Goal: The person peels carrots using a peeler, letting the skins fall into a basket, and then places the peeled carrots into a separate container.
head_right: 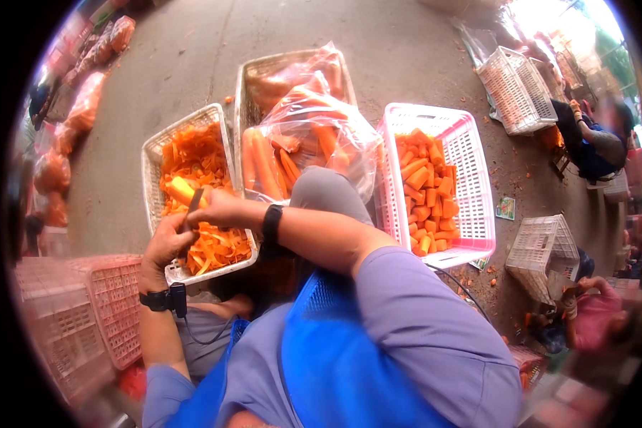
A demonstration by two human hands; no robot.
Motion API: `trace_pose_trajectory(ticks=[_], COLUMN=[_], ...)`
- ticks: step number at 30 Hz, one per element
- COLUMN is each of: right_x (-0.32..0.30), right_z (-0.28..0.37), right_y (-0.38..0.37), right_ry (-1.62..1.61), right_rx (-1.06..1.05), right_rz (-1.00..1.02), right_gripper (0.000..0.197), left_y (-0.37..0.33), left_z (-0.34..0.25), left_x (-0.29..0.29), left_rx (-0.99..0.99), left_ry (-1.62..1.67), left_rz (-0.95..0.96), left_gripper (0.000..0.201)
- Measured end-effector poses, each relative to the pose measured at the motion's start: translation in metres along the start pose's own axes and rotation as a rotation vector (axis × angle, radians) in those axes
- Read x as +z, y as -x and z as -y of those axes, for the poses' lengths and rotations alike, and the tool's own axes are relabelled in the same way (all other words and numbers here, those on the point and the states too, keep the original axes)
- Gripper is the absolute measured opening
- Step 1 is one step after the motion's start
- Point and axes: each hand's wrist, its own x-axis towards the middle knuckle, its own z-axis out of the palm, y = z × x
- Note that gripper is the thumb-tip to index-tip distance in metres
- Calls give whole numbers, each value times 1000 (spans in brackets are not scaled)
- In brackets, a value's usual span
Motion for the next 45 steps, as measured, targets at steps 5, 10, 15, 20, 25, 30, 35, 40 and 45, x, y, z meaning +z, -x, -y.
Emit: trace_pose_trajectory(ticks=[5, 10, 15, 20, 25, 30, 35, 40, 45], right_x=[-24, -49, -89, -100, -114, -122, -136, -144, -140], right_z=[9, 36, 32, 15, -4, -21, -38, -54, -54], right_y=[36, 106, 214, 315, 378, 415, 436, 442, 448], right_ry=[-16, -258, -355, -363, -144, -52, -143, -154, -1], right_rx=[74, -109, -238, -349, -338, -288, -321, -408, -413], right_rz=[49, -6, -317, -660, -1048, -1190, -1194, -1216, -1232], right_gripper=[29, 25, 16, 23, 23, 25, 23, 21, 19], left_y=[15, 25, 24, 6, -16, -28, -21, -32, -41], left_z=[21, 20, -68, -159, -211, -234, -248, -241, -232], left_x=[-9, -3, 70, 172, 271, 341, 383, 407, 420], left_rx=[168, 172, 538, 784, 1106, 1111, 1112, 1111, 1113], left_ry=[388, 280, 50, -248, -523, -755, -862, -885, -846], left_rz=[-348, -436, -168, 58, 242, 240, 242, 209, 219], left_gripper=[12, 20, 16, 16, 14, 16, 14, 17, 12])
